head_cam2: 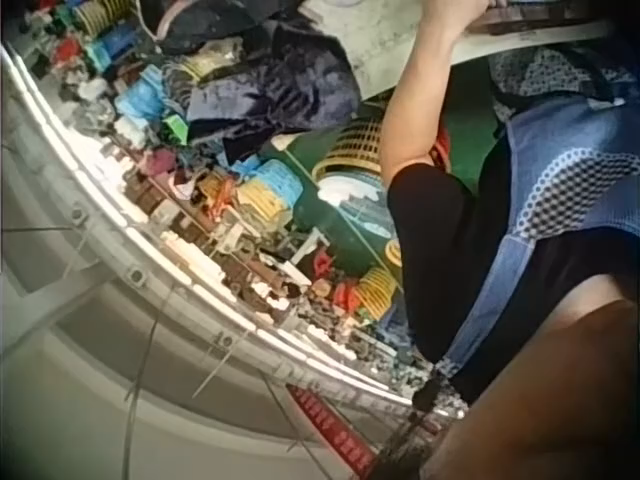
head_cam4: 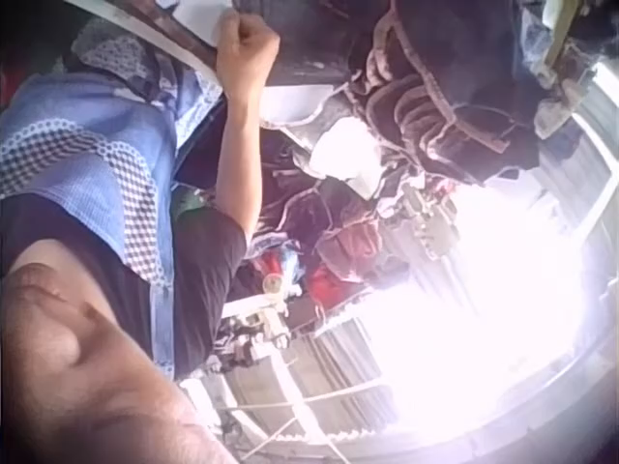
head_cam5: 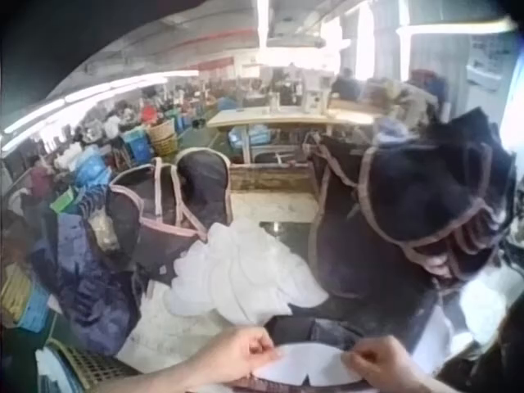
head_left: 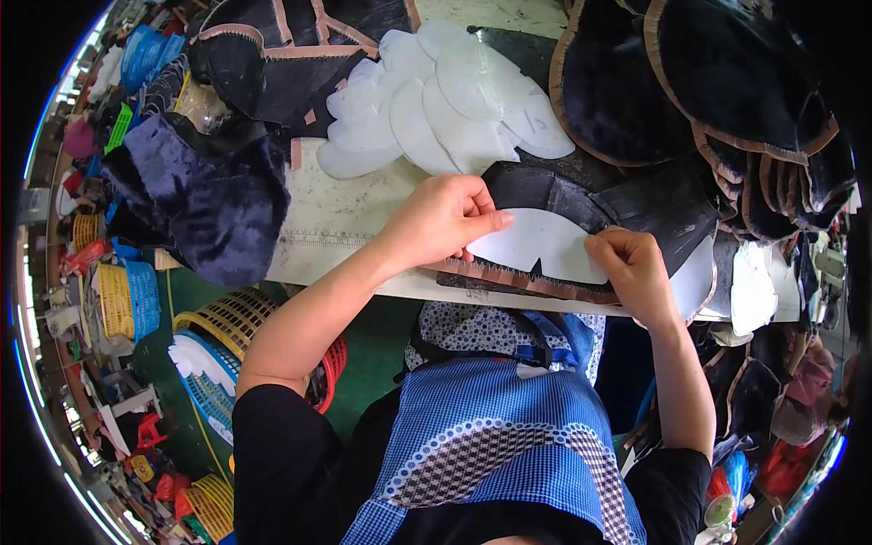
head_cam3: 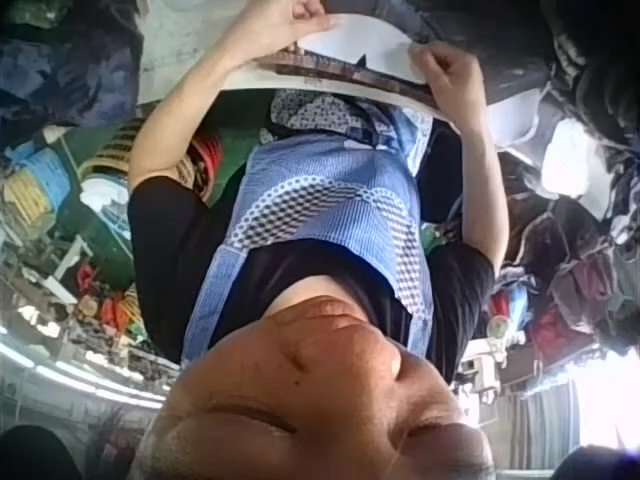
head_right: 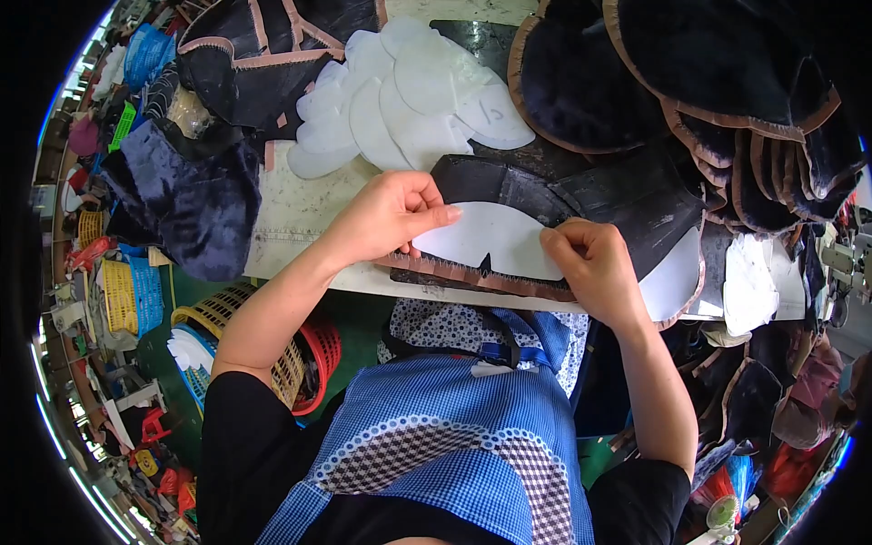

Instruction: Aligning and assembling internal lining and stiffener components into shoe upper materials at a workstation.

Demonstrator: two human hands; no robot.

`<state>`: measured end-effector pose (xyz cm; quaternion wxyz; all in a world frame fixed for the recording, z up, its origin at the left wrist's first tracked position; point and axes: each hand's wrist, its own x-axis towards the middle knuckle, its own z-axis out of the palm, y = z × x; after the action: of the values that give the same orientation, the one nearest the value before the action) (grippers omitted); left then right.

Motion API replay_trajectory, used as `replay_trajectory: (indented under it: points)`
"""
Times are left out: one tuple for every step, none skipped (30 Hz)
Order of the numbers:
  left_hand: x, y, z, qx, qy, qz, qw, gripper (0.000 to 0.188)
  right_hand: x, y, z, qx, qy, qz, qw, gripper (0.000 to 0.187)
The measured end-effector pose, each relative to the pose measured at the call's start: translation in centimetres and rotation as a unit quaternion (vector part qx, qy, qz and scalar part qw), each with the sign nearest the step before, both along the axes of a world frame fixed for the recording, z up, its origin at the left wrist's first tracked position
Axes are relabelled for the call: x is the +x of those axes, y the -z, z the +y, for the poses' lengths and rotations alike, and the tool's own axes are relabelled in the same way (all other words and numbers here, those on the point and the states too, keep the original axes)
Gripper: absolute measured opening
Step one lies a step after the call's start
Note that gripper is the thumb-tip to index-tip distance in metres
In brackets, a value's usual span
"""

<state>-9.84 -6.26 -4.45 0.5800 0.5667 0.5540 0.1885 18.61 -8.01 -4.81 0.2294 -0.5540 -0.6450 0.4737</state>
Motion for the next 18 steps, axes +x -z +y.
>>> replay_trajectory:
  points:
    - [0.2,-0.5,0.0,0.011,0.021,0.069,0.997,0.031,-0.2,0.1,-0.1,0.051,0.000,-0.035,0.998,0.030]
    - [0.1,-0.2,-0.2,0.011,0.021,0.069,0.997,0.031,-0.4,-0.2,-0.2,0.051,-0.001,-0.036,0.998,0.030]
    - [0.0,0.3,-0.4,0.186,0.067,0.181,0.963,0.030,-0.6,-0.8,-0.2,0.145,-0.036,-0.144,0.978,0.029]
    - [0.0,0.4,-0.4,0.354,0.110,0.285,0.884,0.030,-0.7,-1.3,0.0,0.236,-0.069,-0.250,0.936,0.028]
    - [-0.2,0.1,-1.0,0.371,0.099,0.277,0.881,0.031,-0.2,-1.8,0.1,0.263,-0.054,-0.274,0.924,0.026]
    - [-0.4,-0.6,-1.9,0.387,0.089,0.268,0.878,0.033,-0.1,-2.9,-0.3,0.283,-0.022,-0.253,0.925,0.022]
    - [-0.8,0.0,-2.9,0.442,0.092,0.183,0.873,0.040,-0.1,-4.0,-0.7,0.305,0.006,-0.228,0.925,0.020]
    - [-0.5,0.0,-4.1,0.445,0.146,0.170,0.867,0.053,-0.7,-4.3,-1.1,0.364,-0.031,-0.173,0.915,0.019]
    - [0.0,0.3,-4.5,0.460,0.168,0.155,0.858,0.062,-2.1,-5.0,-1.6,0.375,-0.093,-0.167,0.907,0.031]
    - [0.7,0.4,-4.7,0.476,0.192,0.137,0.847,0.070,-3.4,-5.3,-2.1,0.345,-0.136,-0.189,0.909,0.051]
    - [1.2,1.1,-4.6,0.440,0.208,0.097,0.868,0.081,-4.0,-4.5,-1.9,0.338,-0.166,-0.226,0.898,0.061]
    - [1.4,1.6,-4.5,0.443,0.211,0.096,0.866,0.081,-3.8,-3.1,-1.6,0.347,-0.167,-0.225,0.895,0.053]
    - [1.7,1.8,-4.5,0.440,0.197,0.097,0.871,0.084,-3.5,-2.4,-1.4,0.348,-0.166,-0.225,0.895,0.053]
    - [1.9,1.9,-4.4,0.437,0.183,0.098,0.875,0.086,-3.2,-1.9,-1.2,0.361,-0.160,-0.204,0.896,0.047]
    - [2.4,1.9,-4.4,0.473,0.145,0.118,0.861,0.081,-3.0,-1.7,-1.0,0.373,-0.152,-0.184,0.896,0.042]
    - [2.8,2.2,-4.4,0.473,0.144,0.120,0.861,0.081,-3.3,-1.9,-0.9,0.379,-0.139,-0.177,0.898,0.035]
    - [3.2,2.8,-4.2,0.505,0.101,0.131,0.847,0.069,-3.4,-1.8,-0.9,0.380,-0.139,-0.176,0.897,0.035]
    - [3.6,3.2,-3.9,0.536,0.058,0.141,0.830,0.057,-3.4,-1.6,-1.0,0.378,-0.134,-0.165,0.901,0.035]
